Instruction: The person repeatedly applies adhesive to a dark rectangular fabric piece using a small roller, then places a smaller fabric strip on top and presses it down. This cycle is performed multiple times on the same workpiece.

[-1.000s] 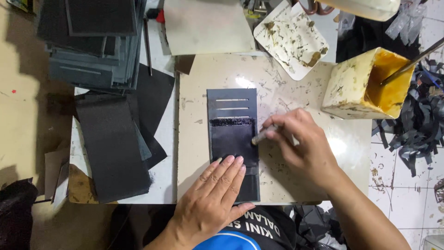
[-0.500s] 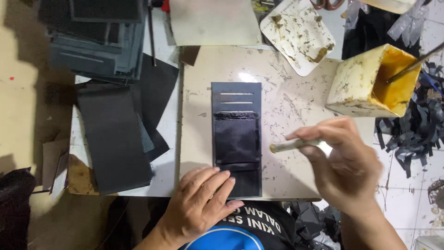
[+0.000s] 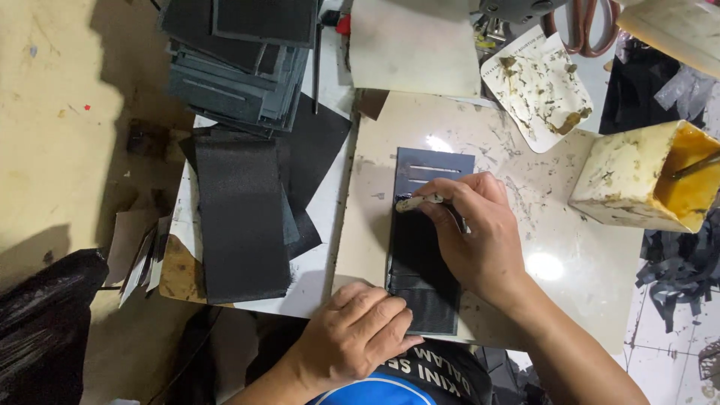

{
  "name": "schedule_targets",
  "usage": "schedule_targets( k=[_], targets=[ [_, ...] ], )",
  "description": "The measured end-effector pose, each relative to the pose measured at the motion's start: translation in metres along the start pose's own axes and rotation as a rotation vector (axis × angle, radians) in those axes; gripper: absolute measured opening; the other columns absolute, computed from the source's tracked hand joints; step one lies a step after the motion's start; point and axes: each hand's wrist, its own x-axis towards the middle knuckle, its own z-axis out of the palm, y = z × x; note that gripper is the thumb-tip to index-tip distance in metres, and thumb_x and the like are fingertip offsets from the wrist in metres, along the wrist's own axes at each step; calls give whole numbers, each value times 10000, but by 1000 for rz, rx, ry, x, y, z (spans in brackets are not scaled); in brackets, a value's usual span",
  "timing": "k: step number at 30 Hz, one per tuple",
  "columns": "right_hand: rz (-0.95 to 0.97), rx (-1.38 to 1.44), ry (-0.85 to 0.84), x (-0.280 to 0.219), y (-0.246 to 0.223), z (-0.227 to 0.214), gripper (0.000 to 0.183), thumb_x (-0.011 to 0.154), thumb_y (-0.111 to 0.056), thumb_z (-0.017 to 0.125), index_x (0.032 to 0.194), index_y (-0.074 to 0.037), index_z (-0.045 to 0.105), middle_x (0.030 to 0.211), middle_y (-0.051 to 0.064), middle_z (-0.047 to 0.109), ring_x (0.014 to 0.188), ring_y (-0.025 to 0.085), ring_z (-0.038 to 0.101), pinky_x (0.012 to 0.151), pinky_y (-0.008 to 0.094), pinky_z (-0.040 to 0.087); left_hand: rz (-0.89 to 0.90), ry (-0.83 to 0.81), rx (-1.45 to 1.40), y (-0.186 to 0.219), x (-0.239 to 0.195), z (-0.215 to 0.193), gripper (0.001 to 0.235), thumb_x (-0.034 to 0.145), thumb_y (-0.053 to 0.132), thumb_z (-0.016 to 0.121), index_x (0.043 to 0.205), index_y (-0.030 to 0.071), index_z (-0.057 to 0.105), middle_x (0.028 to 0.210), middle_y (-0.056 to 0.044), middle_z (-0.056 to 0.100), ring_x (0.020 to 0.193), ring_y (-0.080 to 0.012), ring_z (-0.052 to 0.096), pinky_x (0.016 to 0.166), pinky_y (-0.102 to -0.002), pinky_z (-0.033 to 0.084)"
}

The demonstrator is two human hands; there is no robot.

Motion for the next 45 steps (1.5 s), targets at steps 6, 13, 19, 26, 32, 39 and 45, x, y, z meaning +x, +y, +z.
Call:
schedule_targets(
  k=[6,13,19,26,32,39,45],
  targets=[
    [-81,-66,-39,-11,3,4,180,873,-40,732,1040,-102,754,818,13,622,814,160,482,763,278,385,10,42,-24,-2,-2,4,248,921,217,811,1050,36,699,1081,-105,697,989,-232,651,933,-409,497],
    [-184,-112,-38,-47,-1,3,201,845,-66,759,1042,-88,727,850,0,650,858,167,518,802,304,392,10,30,-11,-3,-8,8,213,919,214,814,1001,41,721,1066,-106,705,1004,-236,659,920,-395,521],
    [52,152,-107,-55,12,-30,376,768,142,715,1060,-84,645,1019,51,707,890,129,723,822,185,644,14,51,5,-2,-8,10,196,922,211,806,981,43,724,1041,-95,723,974,-232,661,890,-385,515],
    [-6,209,256,-24,36,-63,244,955,156,619,1176,80,552,1334,255,638,921,188,685,755,231,541,3,60,-75,3,0,4,302,855,248,844,1030,59,685,1042,-71,666,987,-241,631,937,-430,507],
    [-107,-48,194,10,75,-51,395,872,141,626,1250,31,658,1390,238,634,1114,275,704,904,280,595,-71,120,-157,0,-9,22,231,898,271,748,1006,70,711,960,-67,692,913,-217,683,875,-433,560],
    [-286,-301,169,27,97,-31,318,867,33,731,1185,25,721,1325,197,679,1172,299,691,1019,338,578,-135,315,-101,-12,-30,65,214,858,373,718,894,163,740,826,19,724,823,-132,696,795,-350,573],
    [-288,-340,162,29,81,-37,214,876,-35,723,1081,24,697,1241,177,713,1078,281,697,942,356,581,-91,176,-95,-17,-31,53,204,883,337,753,950,145,733,885,-6,714,878,-153,690,829,-369,563]
  ],
)
